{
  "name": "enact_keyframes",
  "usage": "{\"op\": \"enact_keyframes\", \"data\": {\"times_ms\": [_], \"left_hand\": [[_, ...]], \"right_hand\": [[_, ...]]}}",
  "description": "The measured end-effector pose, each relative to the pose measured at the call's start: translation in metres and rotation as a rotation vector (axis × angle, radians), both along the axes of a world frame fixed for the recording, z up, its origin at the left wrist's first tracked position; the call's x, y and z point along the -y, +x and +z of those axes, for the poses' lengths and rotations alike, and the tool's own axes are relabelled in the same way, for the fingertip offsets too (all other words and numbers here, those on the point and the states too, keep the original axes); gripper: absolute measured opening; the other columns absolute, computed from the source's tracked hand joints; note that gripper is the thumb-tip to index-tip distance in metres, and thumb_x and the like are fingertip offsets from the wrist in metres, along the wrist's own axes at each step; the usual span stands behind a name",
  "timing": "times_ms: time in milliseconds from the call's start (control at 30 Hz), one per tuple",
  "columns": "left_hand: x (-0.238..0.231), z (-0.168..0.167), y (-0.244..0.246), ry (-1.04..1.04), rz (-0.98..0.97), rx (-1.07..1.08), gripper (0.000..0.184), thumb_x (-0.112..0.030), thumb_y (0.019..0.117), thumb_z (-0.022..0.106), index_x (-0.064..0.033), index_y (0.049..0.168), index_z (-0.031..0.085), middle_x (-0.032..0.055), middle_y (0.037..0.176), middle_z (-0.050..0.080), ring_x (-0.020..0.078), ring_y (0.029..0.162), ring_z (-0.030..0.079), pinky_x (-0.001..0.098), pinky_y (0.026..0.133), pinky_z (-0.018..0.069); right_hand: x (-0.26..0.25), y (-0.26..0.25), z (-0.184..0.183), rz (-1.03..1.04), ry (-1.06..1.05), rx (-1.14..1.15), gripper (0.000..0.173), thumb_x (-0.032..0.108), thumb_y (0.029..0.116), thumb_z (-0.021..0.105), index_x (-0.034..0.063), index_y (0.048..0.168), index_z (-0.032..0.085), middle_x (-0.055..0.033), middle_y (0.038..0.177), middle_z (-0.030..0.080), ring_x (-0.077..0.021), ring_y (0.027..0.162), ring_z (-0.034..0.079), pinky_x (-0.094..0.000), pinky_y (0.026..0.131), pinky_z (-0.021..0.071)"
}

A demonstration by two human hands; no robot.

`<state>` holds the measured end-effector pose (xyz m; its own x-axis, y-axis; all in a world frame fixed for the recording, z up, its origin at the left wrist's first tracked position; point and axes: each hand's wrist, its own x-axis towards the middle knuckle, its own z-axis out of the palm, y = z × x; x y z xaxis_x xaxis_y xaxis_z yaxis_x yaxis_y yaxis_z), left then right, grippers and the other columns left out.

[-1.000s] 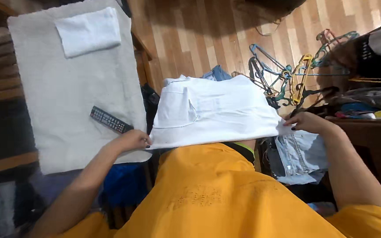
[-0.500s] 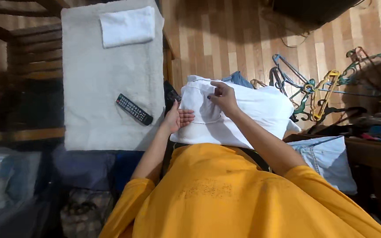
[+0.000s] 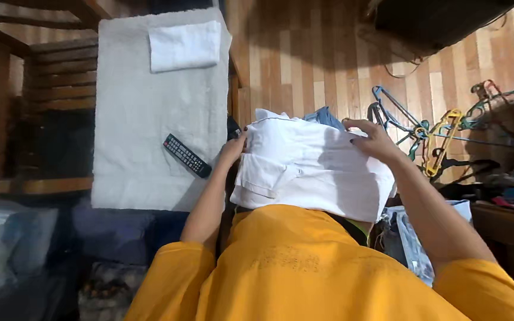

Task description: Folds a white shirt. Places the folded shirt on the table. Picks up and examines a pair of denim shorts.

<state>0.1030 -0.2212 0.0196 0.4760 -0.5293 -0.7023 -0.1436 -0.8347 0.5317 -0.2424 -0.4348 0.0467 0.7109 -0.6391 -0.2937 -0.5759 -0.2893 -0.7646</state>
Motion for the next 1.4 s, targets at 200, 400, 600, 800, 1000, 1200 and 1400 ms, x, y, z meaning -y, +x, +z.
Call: {"op": "enact_keyframes", "data": {"times_ms": [200, 400, 600, 800, 1000, 1200, 1400], "left_hand": [[0.095, 0.011, 0.002, -0.123, 0.111, -0.348, 0.067, -0.060, 0.1033, 0.044, -0.0061, 0.141, 0.052, 0.0200, 0.133, 0.059, 0.0311, 0.121, 0.058, 0.0537, 0.100, 0.0486], [0.135, 0.010, 0.036, -0.363, 0.266, -0.214, 0.055, -0.030, 0.1010, 0.066, -0.0013, 0.145, 0.049, 0.0226, 0.133, 0.060, 0.0313, 0.119, 0.061, 0.0492, 0.100, 0.0506], [0.114, 0.051, 0.055, -0.571, 0.092, -0.211, 0.041, -0.014, 0.1031, 0.060, 0.0000, 0.141, 0.050, 0.0163, 0.122, 0.065, 0.0197, 0.103, 0.066, 0.0388, 0.092, 0.0553], [0.019, 0.111, 0.037, -0.523, -0.253, -0.076, 0.040, -0.002, 0.0926, 0.062, 0.0019, 0.131, 0.054, 0.0068, 0.110, 0.067, 0.0077, 0.096, 0.066, 0.0302, 0.089, 0.0566], [-0.073, 0.047, 0.044, -0.260, -0.462, -0.278, 0.038, 0.000, 0.0899, 0.070, -0.0033, 0.127, 0.061, 0.0065, 0.101, 0.075, 0.0117, 0.087, 0.071, 0.0316, 0.079, 0.0594], [-0.079, 0.034, 0.029, -0.292, -0.383, -0.138, 0.029, -0.028, 0.1014, 0.063, -0.0069, 0.122, 0.065, 0.0046, 0.096, 0.074, 0.0109, 0.084, 0.068, 0.0360, 0.078, 0.0569], [-0.062, 0.033, -0.021, -0.296, -0.062, 0.118, 0.032, -0.027, 0.1047, 0.060, 0.0041, 0.111, 0.067, 0.0158, 0.091, 0.069, 0.0215, 0.083, 0.065, 0.0455, 0.082, 0.0535]], "right_hand": [[0.071, 0.031, -0.044, 0.206, 0.434, -0.497, 0.041, -0.006, 0.0978, 0.047, -0.0004, 0.137, 0.057, -0.0227, 0.125, 0.062, -0.0293, 0.108, 0.059, -0.0503, 0.093, 0.0470], [0.092, 0.002, -0.011, 0.017, 0.297, -0.632, 0.025, 0.003, 0.1065, 0.046, -0.0178, 0.113, 0.059, -0.0302, 0.106, 0.059, -0.0329, 0.095, 0.056, -0.0491, 0.090, 0.0457], [0.118, -0.157, -0.022, 0.090, -0.163, -0.569, 0.017, 0.008, 0.0943, 0.072, -0.0076, 0.101, 0.073, -0.0331, 0.102, 0.068, -0.0542, 0.102, 0.062, -0.0776, 0.092, 0.0399], [-0.059, -0.217, 0.005, -0.520, -0.834, -0.243, 0.025, 0.012, 0.0997, 0.055, -0.0051, 0.106, 0.073, -0.0311, 0.112, 0.068, -0.0540, 0.117, 0.058, -0.0695, 0.112, 0.0294], [-0.144, -0.227, -0.066, -0.643, -0.679, -0.294, 0.015, 0.007, 0.0933, 0.066, 0.0006, 0.102, 0.077, -0.0287, 0.111, 0.069, -0.0527, 0.114, 0.060, -0.0665, 0.108, 0.0370], [-0.117, -0.153, -0.032, -0.574, -0.531, -0.120, 0.032, 0.000, 0.0861, 0.058, -0.0052, 0.116, 0.070, -0.0327, 0.130, 0.059, -0.0517, 0.124, 0.053, -0.0632, 0.107, 0.0392], [-0.154, 0.026, -0.017, -0.212, -0.087, 0.214, 0.044, 0.030, 0.0953, 0.070, -0.0068, 0.118, 0.060, -0.0210, 0.110, 0.067, -0.0299, 0.104, 0.065, -0.0486, 0.093, 0.0542]]}}
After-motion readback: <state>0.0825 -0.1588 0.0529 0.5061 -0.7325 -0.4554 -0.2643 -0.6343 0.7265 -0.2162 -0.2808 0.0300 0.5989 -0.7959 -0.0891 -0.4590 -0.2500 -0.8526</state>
